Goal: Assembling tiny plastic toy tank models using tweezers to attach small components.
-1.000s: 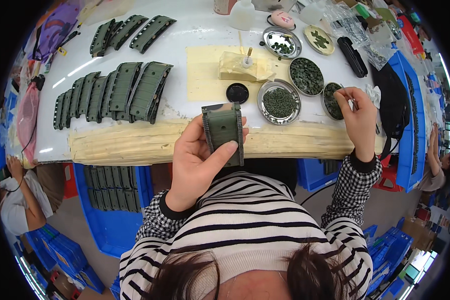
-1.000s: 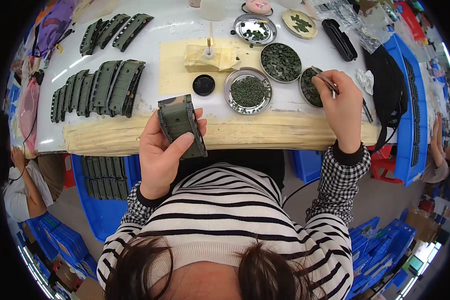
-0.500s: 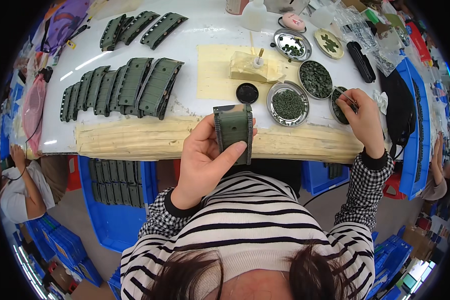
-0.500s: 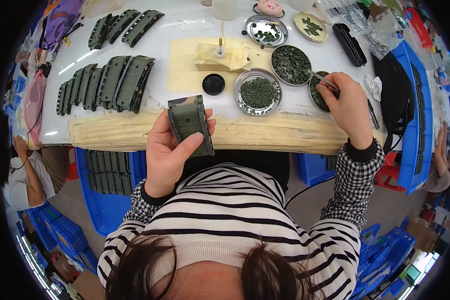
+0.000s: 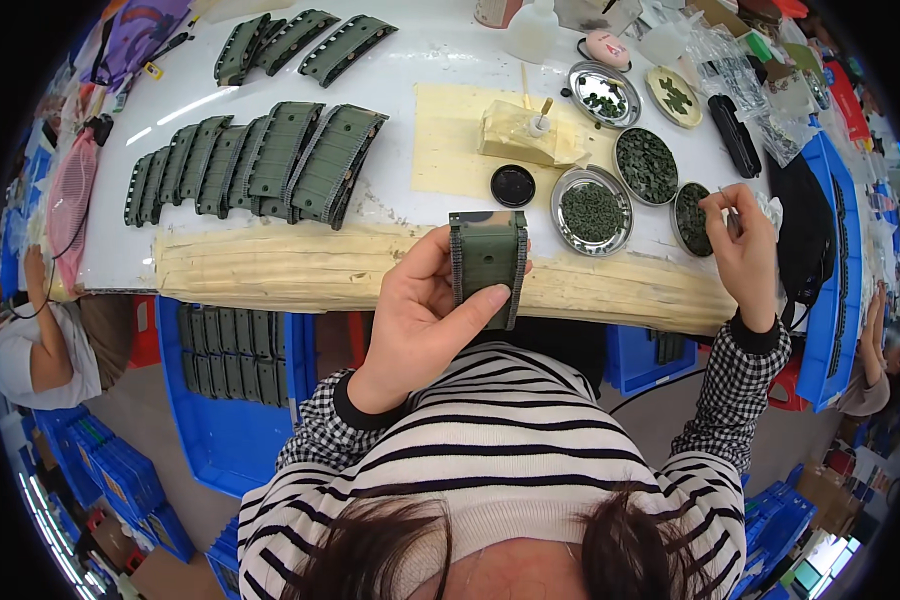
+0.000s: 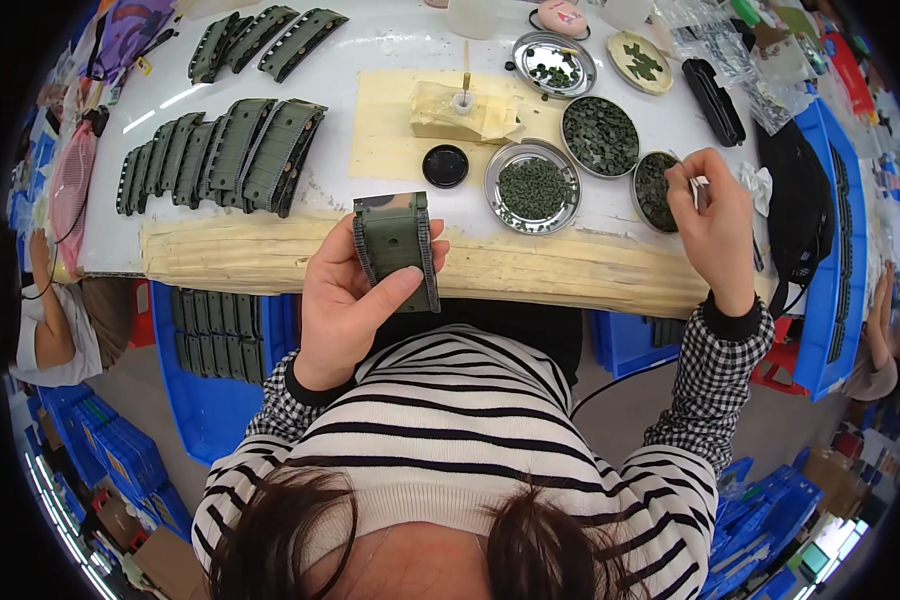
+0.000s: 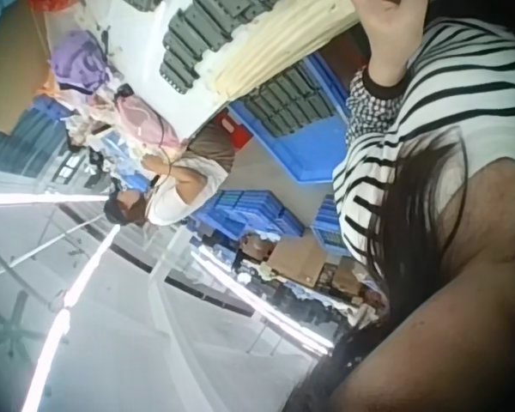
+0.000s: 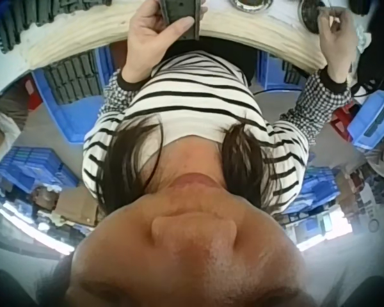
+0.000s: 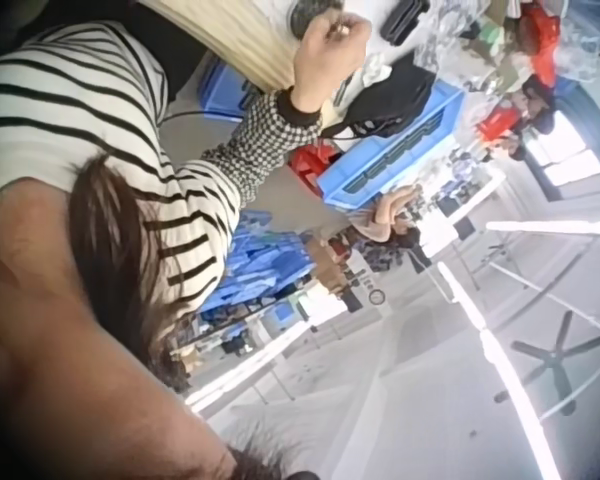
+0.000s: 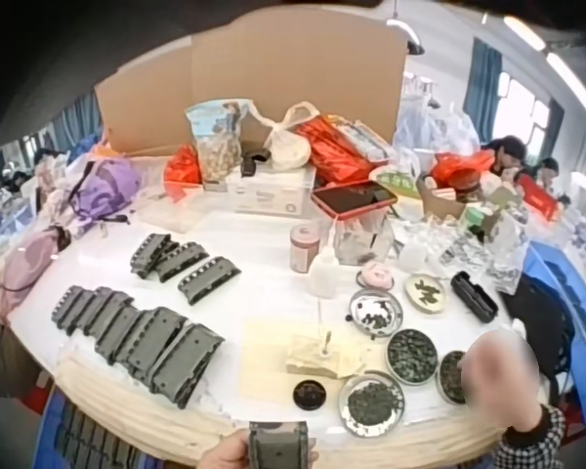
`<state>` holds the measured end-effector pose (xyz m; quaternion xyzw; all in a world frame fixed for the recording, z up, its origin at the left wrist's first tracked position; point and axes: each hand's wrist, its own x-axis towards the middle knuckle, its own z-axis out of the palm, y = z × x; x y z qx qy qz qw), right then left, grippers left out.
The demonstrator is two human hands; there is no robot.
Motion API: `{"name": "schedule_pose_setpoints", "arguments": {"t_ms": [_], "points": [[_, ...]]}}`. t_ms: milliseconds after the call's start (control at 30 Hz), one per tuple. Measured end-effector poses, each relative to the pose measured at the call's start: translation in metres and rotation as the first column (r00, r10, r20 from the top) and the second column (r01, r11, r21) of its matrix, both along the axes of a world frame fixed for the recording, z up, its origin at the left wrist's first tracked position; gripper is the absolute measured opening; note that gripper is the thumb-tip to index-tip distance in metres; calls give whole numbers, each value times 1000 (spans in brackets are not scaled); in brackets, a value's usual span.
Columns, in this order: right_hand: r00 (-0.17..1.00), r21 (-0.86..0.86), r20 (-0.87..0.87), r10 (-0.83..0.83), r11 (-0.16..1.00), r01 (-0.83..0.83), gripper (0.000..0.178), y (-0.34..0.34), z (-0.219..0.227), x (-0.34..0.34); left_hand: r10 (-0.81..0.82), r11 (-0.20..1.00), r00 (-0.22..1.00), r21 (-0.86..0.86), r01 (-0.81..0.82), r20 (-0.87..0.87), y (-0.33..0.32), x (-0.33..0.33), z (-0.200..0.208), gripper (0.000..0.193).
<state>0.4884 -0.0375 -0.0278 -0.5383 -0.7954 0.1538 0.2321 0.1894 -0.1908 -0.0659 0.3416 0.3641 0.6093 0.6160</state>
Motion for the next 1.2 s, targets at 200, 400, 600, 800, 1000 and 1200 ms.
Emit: {"name": "schedule_pose_setpoints", "arguments": {"t_ms": [200, 400, 600, 800, 1000, 1200], "points": [[988, 96, -152, -2, 995, 16, 7, -1, -8, 13, -8, 1000, 1000, 16, 9, -30, 1, 0, -2, 48], [941, 111, -337, -13, 992, 53, 19, -14, -2, -2, -11, 1000, 999, 10, 11, -30, 0, 0, -3, 47], [903, 156, -409, 134, 985, -76, 20, -33, 13, -44, -7, 1000, 1000, -7, 7, -17, -1, 2, -3, 46], [875, 157, -413, 251, 966, -203, 20, -46, 21, -82, -42, 998, 992, 44, 47, -116, -1, -1, -6, 47], [816, 70, -507, 278, 957, -283, 18, -56, 20, -103, -40, 998, 994, 36, 44, -106, -1, 1, -6, 47], [873, -4, -412, 261, 958, -288, 18, -63, 36, -116, -32, 998, 988, 54, 41, -149, -1, 3, -6, 47]]}}
